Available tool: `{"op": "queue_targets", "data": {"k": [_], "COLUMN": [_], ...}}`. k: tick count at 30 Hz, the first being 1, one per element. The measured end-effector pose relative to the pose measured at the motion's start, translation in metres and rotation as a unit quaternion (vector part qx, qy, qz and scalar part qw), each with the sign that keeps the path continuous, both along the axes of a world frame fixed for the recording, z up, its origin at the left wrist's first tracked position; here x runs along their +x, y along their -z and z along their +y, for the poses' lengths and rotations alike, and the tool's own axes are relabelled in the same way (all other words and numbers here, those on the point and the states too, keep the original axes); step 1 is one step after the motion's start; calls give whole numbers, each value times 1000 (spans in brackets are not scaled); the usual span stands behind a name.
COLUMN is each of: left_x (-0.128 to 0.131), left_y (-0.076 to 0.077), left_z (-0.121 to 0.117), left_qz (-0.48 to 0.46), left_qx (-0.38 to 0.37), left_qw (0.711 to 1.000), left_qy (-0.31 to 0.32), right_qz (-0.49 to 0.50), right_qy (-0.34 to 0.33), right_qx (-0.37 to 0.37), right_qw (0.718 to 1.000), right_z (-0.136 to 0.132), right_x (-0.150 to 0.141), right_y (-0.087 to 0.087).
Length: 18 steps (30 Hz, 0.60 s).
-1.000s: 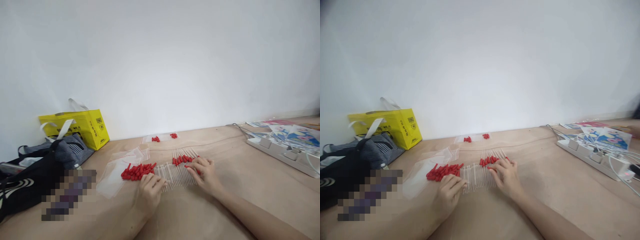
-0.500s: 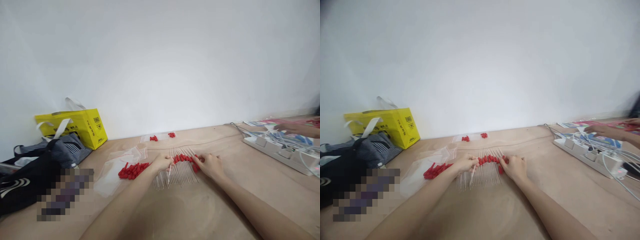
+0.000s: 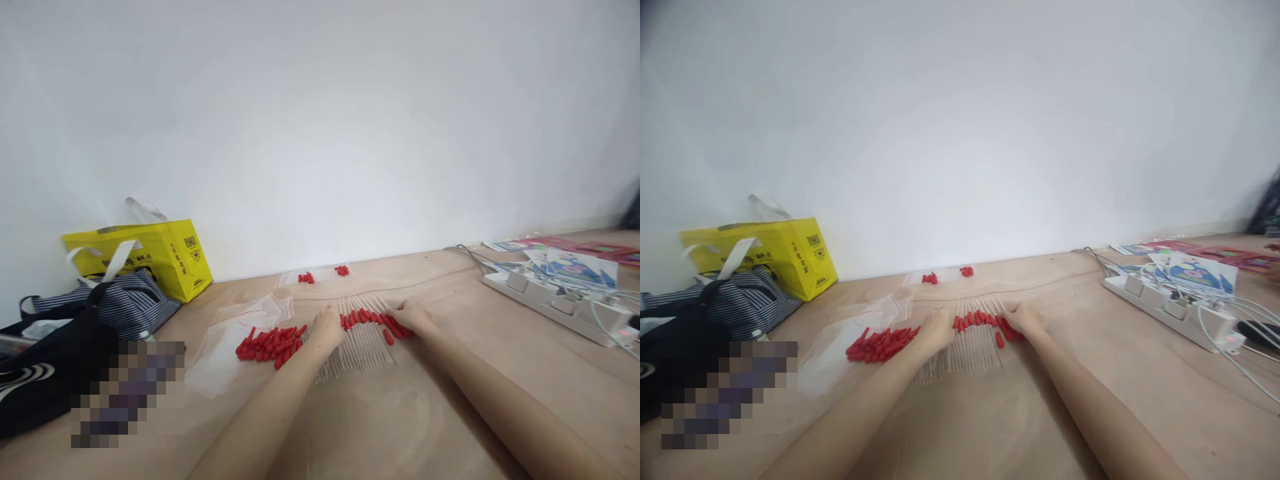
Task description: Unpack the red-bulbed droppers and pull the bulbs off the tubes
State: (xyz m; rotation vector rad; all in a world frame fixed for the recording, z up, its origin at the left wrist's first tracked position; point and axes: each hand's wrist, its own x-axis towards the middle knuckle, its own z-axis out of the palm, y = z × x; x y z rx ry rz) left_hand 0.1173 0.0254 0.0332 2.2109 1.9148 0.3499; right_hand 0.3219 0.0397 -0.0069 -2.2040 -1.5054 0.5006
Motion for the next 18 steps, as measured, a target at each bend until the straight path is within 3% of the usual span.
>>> {"op": "queue_targets", "data": {"k": [8,13,16,18], "left_x": [-4,-19,-40,-55], "left_y": [2,-4,1,10], "left_z": [3,-17,-38,-52], "left_qz": [65,67,50,30], "left_qx": [42,113,190,326], "left_qw": [997,990,975,930], "left_qy": [16,57,108,168], "right_qz": [38,48,63,58], "right_qy": [17,33,-37,-141], "right_qx": [16,82,174,268], "right_qw": [999,995,982,951], "right_z": [-2,-11,-29,-47], "right_x": [-3,-7,-16,-26], "right_y": [2,-3,-4,-3]}}
